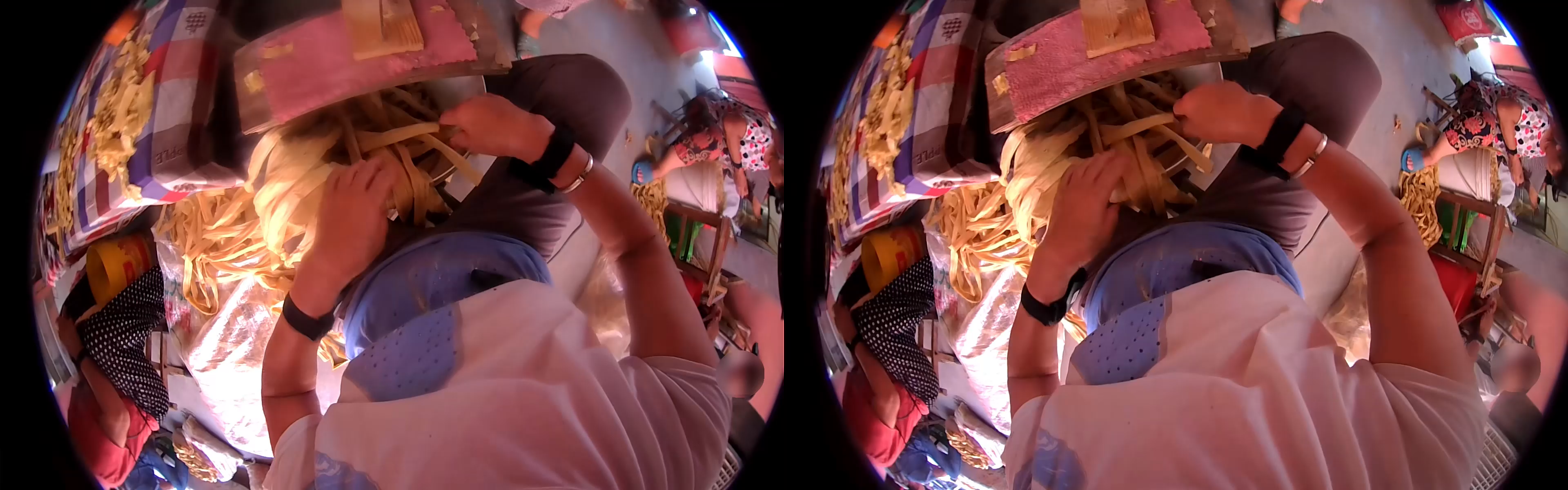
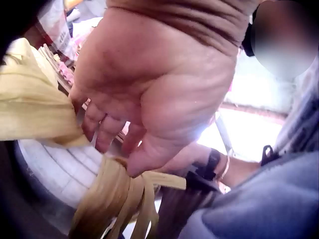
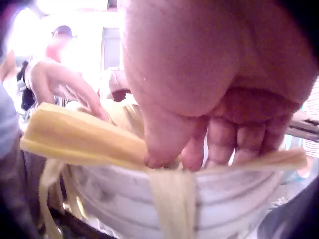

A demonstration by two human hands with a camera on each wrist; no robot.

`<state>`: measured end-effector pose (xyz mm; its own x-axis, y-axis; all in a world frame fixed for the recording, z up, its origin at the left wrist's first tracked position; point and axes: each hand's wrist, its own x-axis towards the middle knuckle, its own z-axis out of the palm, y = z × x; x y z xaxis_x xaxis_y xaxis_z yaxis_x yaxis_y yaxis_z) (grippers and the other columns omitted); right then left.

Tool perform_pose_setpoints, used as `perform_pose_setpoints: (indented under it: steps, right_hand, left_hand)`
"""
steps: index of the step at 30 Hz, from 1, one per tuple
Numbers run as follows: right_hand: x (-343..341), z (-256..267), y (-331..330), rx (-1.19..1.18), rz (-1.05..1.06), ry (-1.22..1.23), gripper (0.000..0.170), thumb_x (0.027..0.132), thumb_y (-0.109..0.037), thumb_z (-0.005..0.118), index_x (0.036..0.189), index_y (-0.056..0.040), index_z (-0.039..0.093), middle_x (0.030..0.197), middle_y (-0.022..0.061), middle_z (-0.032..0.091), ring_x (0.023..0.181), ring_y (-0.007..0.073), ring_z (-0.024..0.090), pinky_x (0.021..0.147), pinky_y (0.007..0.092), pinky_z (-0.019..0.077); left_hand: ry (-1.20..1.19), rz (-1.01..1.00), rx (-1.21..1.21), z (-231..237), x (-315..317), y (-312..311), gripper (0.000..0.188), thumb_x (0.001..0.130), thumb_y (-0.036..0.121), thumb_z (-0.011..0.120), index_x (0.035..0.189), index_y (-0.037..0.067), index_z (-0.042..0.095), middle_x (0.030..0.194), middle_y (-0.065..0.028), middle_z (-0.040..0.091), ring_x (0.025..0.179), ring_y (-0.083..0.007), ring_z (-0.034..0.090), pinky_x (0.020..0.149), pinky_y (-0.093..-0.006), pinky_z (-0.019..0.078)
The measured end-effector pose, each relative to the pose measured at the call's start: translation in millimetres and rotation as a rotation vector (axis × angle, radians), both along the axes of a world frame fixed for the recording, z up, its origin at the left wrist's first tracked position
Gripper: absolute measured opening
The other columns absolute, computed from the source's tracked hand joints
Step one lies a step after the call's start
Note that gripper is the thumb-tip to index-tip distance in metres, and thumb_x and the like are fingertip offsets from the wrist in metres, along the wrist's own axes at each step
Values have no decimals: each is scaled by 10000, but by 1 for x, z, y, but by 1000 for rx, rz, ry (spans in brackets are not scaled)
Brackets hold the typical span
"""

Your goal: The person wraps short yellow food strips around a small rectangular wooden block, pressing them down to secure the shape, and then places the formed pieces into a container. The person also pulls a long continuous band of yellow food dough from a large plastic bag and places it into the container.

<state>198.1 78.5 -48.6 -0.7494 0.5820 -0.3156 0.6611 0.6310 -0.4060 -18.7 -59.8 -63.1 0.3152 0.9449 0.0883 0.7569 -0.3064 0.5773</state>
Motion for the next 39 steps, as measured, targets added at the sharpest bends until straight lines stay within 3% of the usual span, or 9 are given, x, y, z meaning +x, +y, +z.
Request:
perform_pose_setpoints:
  steps: [8, 13, 16, 20, 25, 27, 30, 34, 39]
  right_hand:
    - [-9, -50, 10, -63, 251, -256, 296, 737, -163, 589, 1010, -57, 633, 789, 168, 635, 751, 326, 626, 672, 402, 486]
    - [-19, 14, 12, -996, -323, 297, 458, 815, -171, 604, 1257, -99, 508, 802, 63, 627, 737, 173, 609, 635, 322, 481]
    - [0, 20, 20, -1125, -447, 774, 475, 862, -216, 592, 1301, -97, 456, 845, 33, 619, 779, 172, 611, 645, 309, 487]
    - [11, 19, 1, -158, 12, 139, 413, 893, -148, 538, 1299, -118, 463, 887, 88, 650, 765, 165, 607, 660, 289, 489]
    - [27, 21, 9, -161, -421, 565, 264, 882, -107, 529, 1137, -65, 580, 812, 91, 646, 760, 103, 589, 689, 261, 479]
    - [42, 26, 2, 8, -415, 458, 177, 844, -99, 540, 1002, -61, 611, 804, 121, 654, 687, 286, 620, 620, 321, 498]
    - [64, 15, -22, 156, -214, 69, 147, 829, -99, 554, 954, -34, 598, 846, 147, 652, 762, 323, 622, 659, 359, 503]
    - [63, -21, -47, 38, -358, -193, 242, 795, -97, 608, 1020, -13, 581, 870, 207, 620, 825, 366, 582, 707, 373, 490]
    - [42, -105, -69, -466, -765, 641, 362, 761, -162, 673, 1067, 7, 579, 897, 217, 630, 841, 326, 622, 751, 383, 483]
  left_hand:
    - [245, -280, 287, -29, 26, 23, 406, 763, 112, 535, 1167, 80, 539, 1190, -136, 520, 1134, -306, 466, 1014, -445, 325]
    - [121, -363, 38, -32, 18, 27, 277, 741, 87, 511, 1005, 44, 584, 978, -151, 584, 989, -323, 553, 895, -423, 422]
    - [123, -367, -87, -28, 16, 28, 239, 712, 75, 538, 944, 38, 582, 901, -156, 602, 906, -328, 588, 794, -414, 464]
    - [-242, -32, -212, -39, 5, 37, 202, 742, 29, 542, 941, 0, 557, 918, -171, 607, 867, -358, 585, 738, -429, 475]
    - [-16, 279, -239, -3, 11, 82, 361, 798, 85, 567, 1147, 25, 493, 927, -180, 605, 885, -354, 585, 739, -432, 472]
    - [264, 311, -186, -3, 17, 83, 424, 803, 99, 573, 1207, 38, 463, 917, -179, 603, 887, -342, 586, 744, -423, 476]
    - [373, 31, 164, 2, 16, 68, 522, 755, 139, 649, 1235, 68, 456, 1112, -126, 552, 997, -327, 537, 818, -415, 443]
    - [328, -304, -91, 17, 2, 41, 410, 753, 169, 591, 1144, 67, 515, 1091, -126, 543, 994, -272, 526, 846, -410, 419]
    - [315, -434, 204, -21, -7, 18, 408, 710, 101, 617, 1111, 58, 558, 999, -116, 595, 929, -287, 561, 798, -406, 430]
